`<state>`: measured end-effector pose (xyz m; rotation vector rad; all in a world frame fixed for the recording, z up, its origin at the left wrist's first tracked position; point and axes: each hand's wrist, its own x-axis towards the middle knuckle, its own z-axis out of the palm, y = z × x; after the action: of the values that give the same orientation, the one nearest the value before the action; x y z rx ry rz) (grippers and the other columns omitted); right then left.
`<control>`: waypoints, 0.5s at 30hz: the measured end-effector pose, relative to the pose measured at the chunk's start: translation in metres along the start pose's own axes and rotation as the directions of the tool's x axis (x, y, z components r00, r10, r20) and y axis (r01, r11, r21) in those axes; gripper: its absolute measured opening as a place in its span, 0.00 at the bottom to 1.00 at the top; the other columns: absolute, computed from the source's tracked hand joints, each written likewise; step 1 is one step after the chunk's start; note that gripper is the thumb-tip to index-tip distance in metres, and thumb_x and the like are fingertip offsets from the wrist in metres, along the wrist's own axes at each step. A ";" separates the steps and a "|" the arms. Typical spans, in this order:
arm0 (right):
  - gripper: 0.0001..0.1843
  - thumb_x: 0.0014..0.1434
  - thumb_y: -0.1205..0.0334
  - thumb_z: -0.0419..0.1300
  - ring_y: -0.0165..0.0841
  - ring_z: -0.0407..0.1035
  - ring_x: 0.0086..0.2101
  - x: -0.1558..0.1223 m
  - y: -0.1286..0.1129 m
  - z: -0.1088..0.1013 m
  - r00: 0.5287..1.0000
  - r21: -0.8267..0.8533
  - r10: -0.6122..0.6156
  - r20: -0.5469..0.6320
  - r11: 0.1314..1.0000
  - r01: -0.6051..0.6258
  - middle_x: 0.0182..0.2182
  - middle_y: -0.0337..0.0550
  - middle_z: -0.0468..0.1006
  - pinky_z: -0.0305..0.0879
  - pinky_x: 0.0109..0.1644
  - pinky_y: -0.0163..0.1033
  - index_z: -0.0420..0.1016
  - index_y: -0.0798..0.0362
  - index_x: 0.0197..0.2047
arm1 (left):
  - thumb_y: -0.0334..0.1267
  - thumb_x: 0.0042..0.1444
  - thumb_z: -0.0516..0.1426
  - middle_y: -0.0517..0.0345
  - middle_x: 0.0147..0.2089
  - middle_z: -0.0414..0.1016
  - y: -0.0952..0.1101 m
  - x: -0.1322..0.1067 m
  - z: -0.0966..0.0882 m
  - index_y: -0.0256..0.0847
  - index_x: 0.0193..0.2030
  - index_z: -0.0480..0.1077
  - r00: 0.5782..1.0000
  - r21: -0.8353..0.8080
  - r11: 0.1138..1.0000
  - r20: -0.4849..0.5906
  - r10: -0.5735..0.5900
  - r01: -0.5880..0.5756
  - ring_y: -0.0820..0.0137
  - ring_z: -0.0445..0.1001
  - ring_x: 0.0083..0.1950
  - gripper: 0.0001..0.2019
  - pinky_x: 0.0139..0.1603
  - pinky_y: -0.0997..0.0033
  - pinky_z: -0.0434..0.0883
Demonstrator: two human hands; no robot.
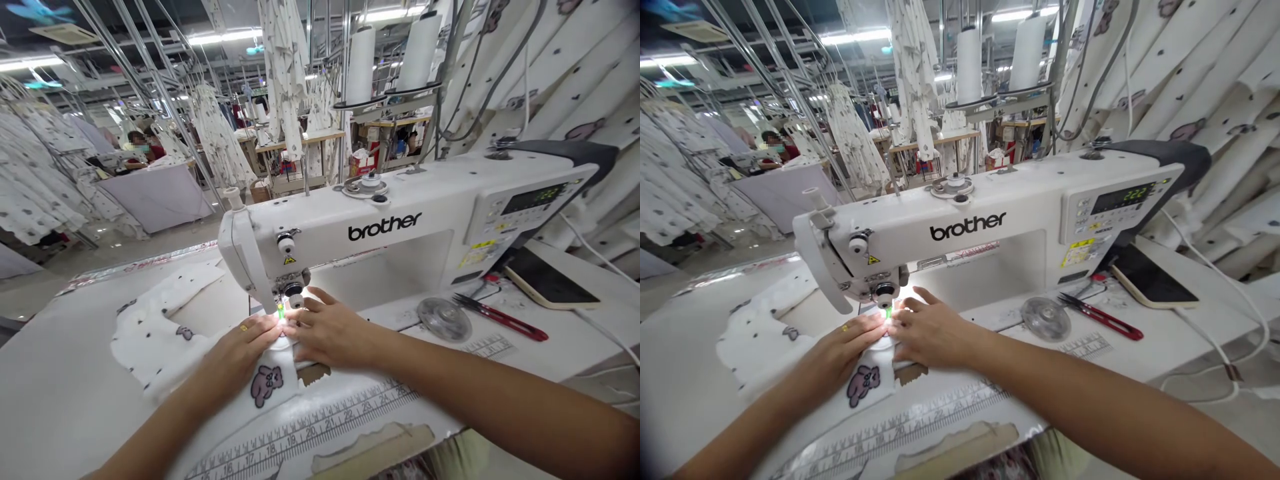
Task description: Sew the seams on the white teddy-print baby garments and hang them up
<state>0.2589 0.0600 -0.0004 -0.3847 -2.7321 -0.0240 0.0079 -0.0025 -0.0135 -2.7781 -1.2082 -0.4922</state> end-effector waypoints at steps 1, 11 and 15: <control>0.17 0.68 0.51 0.56 0.39 0.64 0.51 0.000 0.001 0.000 1.000 0.001 0.006 0.001 1.000 -0.006 0.52 0.45 0.74 0.44 0.68 0.52 0.72 0.51 0.54 | 0.25 0.66 0.48 0.50 0.61 0.72 -0.001 0.001 0.000 0.42 0.61 0.67 1.000 0.004 1.000 0.005 0.002 -0.002 0.62 0.69 0.62 0.20 0.62 0.55 0.70; 0.15 0.68 0.51 0.55 0.40 0.59 0.56 -0.001 0.002 0.002 0.998 0.015 0.069 -0.003 0.998 -0.069 0.51 0.46 0.72 0.41 0.68 0.53 0.73 0.47 0.52 | 0.25 0.64 0.49 0.49 0.59 0.74 0.005 0.003 -0.007 0.41 0.58 0.70 1.000 0.013 1.000 0.020 0.015 -0.015 0.61 0.73 0.58 0.19 0.56 0.58 0.75; 0.16 0.68 0.50 0.55 0.40 0.59 0.57 -0.001 0.001 0.000 0.999 0.046 0.051 -0.018 0.998 -0.050 0.54 0.46 0.71 0.41 0.68 0.51 0.72 0.48 0.54 | 0.23 0.63 0.48 0.50 0.60 0.72 0.001 0.008 -0.004 0.42 0.59 0.69 0.999 0.002 0.999 0.020 -0.039 0.039 0.62 0.72 0.60 0.21 0.58 0.58 0.74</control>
<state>0.2598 0.0611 -0.0007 -0.4383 -2.6979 0.0483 0.0120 0.0016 -0.0069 -2.7699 -1.2684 -0.4669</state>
